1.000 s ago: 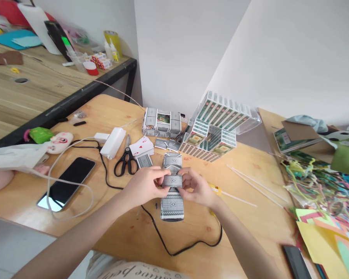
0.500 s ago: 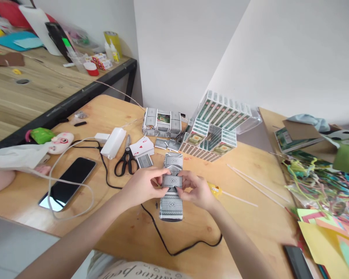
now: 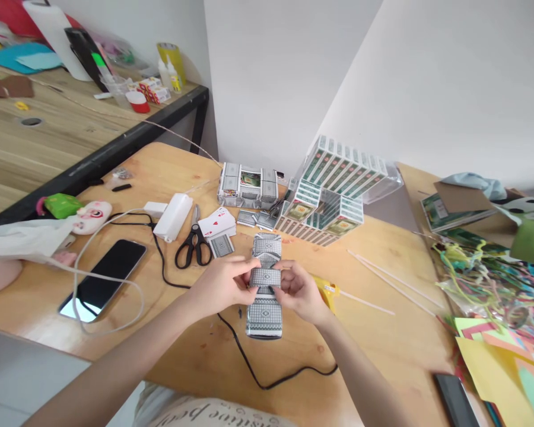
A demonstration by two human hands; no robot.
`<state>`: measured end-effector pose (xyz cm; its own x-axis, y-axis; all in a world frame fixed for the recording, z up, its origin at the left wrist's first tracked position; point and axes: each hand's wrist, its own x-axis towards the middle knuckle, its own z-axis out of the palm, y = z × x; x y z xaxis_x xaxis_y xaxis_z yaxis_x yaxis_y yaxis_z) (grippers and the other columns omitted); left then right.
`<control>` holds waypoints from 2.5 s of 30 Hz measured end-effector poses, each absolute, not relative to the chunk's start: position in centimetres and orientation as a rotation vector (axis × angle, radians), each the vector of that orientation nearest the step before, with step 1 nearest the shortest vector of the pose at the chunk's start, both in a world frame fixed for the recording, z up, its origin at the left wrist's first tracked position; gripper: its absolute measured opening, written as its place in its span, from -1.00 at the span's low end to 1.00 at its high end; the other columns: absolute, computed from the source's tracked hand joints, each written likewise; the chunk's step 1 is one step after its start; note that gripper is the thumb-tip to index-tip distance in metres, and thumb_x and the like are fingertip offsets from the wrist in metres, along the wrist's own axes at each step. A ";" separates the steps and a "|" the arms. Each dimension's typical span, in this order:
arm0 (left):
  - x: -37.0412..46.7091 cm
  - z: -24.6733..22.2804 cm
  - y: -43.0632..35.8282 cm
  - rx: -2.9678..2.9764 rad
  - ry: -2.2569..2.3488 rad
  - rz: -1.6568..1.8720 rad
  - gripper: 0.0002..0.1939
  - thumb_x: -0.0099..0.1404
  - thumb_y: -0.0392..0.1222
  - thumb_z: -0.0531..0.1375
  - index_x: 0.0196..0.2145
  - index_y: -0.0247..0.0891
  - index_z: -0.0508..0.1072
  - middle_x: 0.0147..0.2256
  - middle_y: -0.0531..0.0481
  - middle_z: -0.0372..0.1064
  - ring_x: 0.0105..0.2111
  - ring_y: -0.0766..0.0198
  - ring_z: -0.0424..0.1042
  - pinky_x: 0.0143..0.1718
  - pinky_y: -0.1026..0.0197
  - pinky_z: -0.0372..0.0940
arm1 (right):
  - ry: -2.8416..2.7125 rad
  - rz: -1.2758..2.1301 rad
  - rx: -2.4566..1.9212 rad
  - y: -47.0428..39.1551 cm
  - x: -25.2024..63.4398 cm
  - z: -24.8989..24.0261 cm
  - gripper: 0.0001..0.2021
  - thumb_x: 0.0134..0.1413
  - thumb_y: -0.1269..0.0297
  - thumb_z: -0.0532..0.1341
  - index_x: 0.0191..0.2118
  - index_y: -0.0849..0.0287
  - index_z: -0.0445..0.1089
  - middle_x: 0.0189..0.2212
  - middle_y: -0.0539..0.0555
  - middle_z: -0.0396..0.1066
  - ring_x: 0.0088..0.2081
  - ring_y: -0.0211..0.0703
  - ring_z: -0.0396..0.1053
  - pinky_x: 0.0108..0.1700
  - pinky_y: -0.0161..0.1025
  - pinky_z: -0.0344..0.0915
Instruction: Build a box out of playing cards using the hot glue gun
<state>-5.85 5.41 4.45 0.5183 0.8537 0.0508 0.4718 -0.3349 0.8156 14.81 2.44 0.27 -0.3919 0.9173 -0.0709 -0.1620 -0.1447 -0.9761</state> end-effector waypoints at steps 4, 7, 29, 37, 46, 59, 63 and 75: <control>-6.0 4.3 5.3 2.092 1.058 0.663 -0.89 0.07 -0.34 0.19 -0.37 -0.29 0.44 -0.52 0.13 0.20 -0.49 0.41 0.23 -0.45 0.37 0.14 | -1.249 1.716 -0.918 2.6 14.9 0.5 -0.61 0.05 0.20 0.30 -0.05 0.07 0.17 -0.36 -0.03 0.35 -0.39 -0.32 0.35 -0.35 -0.33 0.28; -5.9 4.3 5.2 2.132 1.063 0.691 -0.89 0.07 -0.34 0.19 -0.38 -0.29 0.44 -0.53 0.14 0.19 -0.50 0.40 0.21 -0.46 0.36 0.12 | -1.353 1.729 -0.987 3.0 15.6 1.3 -0.61 0.03 0.24 0.30 -0.04 0.08 0.18 -0.46 -0.10 0.28 -0.51 -0.39 0.27 -0.48 -0.41 0.20; -5.6 3.6 4.7 1.899 1.080 0.717 -0.73 0.11 -0.25 0.20 -0.18 -0.28 0.47 -0.48 0.11 0.21 -0.50 0.40 0.27 -0.43 0.35 0.24 | -1.588 1.578 -1.120 3.0 16.1 2.0 -0.66 0.08 0.32 0.21 -0.01 0.16 0.19 -0.57 -0.17 0.13 -0.60 -0.42 0.07 -0.55 -0.40 0.03; -5.6 2.5 4.7 1.717 1.004 0.734 -0.67 0.11 -0.22 0.23 -0.12 -0.28 0.44 -0.46 0.10 0.25 -0.52 0.41 0.27 -0.47 0.35 0.27 | -1.470 1.628 -1.083 2.6 16.3 1.1 -0.61 0.10 0.20 0.25 0.01 0.12 0.17 -0.57 -0.16 0.18 -0.60 -0.40 0.19 -0.54 -0.40 0.12; -5.7 3.7 5.2 2.070 1.025 0.670 -0.83 0.06 -0.29 0.22 -0.31 -0.25 0.43 -0.50 0.13 0.23 -0.50 0.40 0.23 -0.46 0.37 0.17 | -1.561 1.608 -1.175 2.3 16.1 1.1 -0.60 0.11 0.20 0.22 0.04 0.11 0.15 -0.51 -0.13 0.24 -0.60 -0.38 0.25 -0.54 -0.38 0.21; -5.7 4.6 5.3 2.055 1.036 0.602 -0.93 0.10 -0.28 0.21 -0.39 -0.25 0.42 -0.51 0.14 0.19 -0.50 0.40 0.23 -0.48 0.37 0.13 | -1.679 1.468 -1.205 2.4 16.1 1.6 -0.65 0.10 0.29 0.20 0.00 0.13 0.18 -0.59 -0.17 0.16 -0.60 -0.39 0.16 -0.55 -0.39 0.07; -5.9 3.9 4.9 1.978 1.027 0.661 -0.67 0.16 -0.21 0.21 -0.09 -0.25 0.45 -0.45 0.10 0.27 -0.44 0.36 0.30 -0.37 0.32 0.26 | -1.694 1.440 -1.241 2.4 16.4 1.7 -0.66 0.10 0.28 0.20 0.00 0.13 0.19 -0.60 -0.18 0.16 -0.60 -0.38 0.12 -0.53 -0.38 0.04; -7.6 2.8 2.9 1.730 1.041 0.746 -0.63 0.25 -0.22 0.12 0.02 -0.22 0.40 -0.33 0.01 0.40 -0.36 0.34 0.41 -0.30 0.28 0.38 | -1.534 1.563 -1.214 2.2 16.6 2.2 -0.66 0.11 0.17 0.24 -0.05 0.14 0.18 -0.58 -0.17 0.18 -0.60 -0.38 0.14 -0.55 -0.39 0.06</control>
